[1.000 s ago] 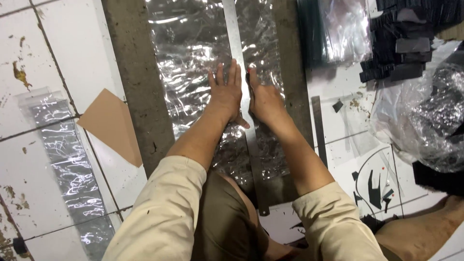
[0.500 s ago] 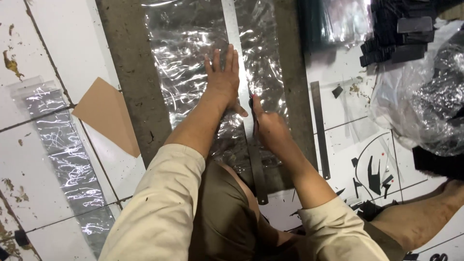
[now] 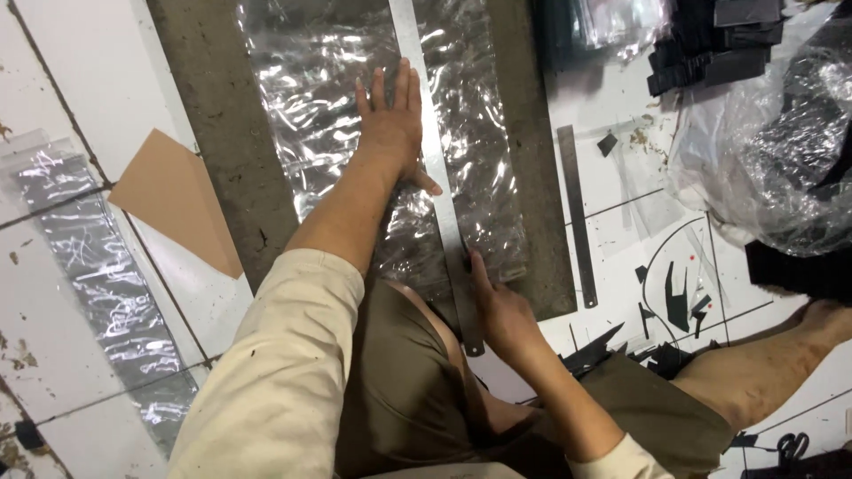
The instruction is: Cutting plastic sheets into strips using a utility knife and metal rulers on a workshop floor.
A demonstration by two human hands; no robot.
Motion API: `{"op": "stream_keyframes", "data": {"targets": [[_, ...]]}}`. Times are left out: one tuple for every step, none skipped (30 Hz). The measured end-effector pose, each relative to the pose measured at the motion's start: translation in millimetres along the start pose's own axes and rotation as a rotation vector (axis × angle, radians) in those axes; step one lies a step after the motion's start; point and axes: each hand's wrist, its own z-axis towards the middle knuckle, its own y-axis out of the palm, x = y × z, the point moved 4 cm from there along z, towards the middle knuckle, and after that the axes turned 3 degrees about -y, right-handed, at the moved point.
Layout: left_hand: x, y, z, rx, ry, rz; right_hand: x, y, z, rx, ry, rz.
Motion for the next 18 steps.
{"op": "stream_keyframes", "data": {"targets": [[-0.7, 4.1, 1.3, -0.019, 0.005, -0.001, 0.1, 6.5, -12.5, -0.013, 0.010, 0.009], [-1.6, 6.7, 3.2, 0.009, 0.002, -0.012, -1.0, 10.4, -24.8, 0.029, -0.017, -0.006], [-1.9, 8.0, 6.2, 0.040, -0.002, -0.024, -1.2, 13.3, -36.3, 0.075, -0.045, -0.024], [-1.4, 10.6, 4.4, 0.025, 0.002, -0.025, 3.1, 24.8, -48.7, 0.064, -0.036, -0.017], [-1.6, 8.6, 5.1, 0.039, -0.002, -0.018, 10.1, 37.1, -58.1, 0.012, 0.030, -0.033], [-1.8, 6.2, 5.5, 0.053, -0.006, -0.010, 16.3, 49.3, -68.1, -0.040, 0.096, -0.049], [-1.1, 7.4, 4.9, 0.047, -0.003, -0.013, 15.0, 51.7, -74.2, -0.045, 0.100, -0.048], [-0.9, 8.8, 4.0, 0.029, -0.010, -0.011, 13.5, 54.5, -80.6, -0.065, 0.117, -0.045], [-1.8, 6.5, 4.8, 0.018, -0.017, -0.005, 12.1, 56.9, -83.5, -0.077, 0.131, -0.041], [-1.4, 5.7, 5.0, 0.018, -0.014, -0.003, 14.6, 63.3, -91.0, -0.075, 0.133, -0.040], [-1.1, 5.6, 4.9, 0.025, -0.019, -0.008, 19.3, 70.3, -99.7, -0.114, 0.172, -0.058], [-1.1, 5.1, 4.4, 0.032, -0.023, -0.013, 23.4, 76.9, -108.6, -0.153, 0.210, -0.075], [-0.8, 8.4, 4.4, 0.040, -0.022, -0.013, 25.1, 64.6, -107.6, -0.147, 0.209, -0.080], [-0.4, 10.5, 3.9, 0.045, -0.012, -0.033, 25.0, 52.7, -106.9, -0.176, 0.189, -0.057], [-4.2, 5.3, 6.9, 0.064, -0.007, -0.046, 25.8, 39.7, -97.6, -0.191, 0.158, -0.035], [-1.1, 6.4, 6.2, 0.086, -0.012, -0.039, 18.4, 12.8, -92.8, -0.171, 0.146, -0.042], [-1.7, 7.3, 7.0, 0.087, -0.010, -0.006, 12.7, -16.1, -84.1, -0.114, 0.148, 0.018], [-3.1, 8.1, 8.7, 0.086, -0.008, 0.027, 6.0, -44.9, -76.0, -0.058, 0.149, 0.080]]}}
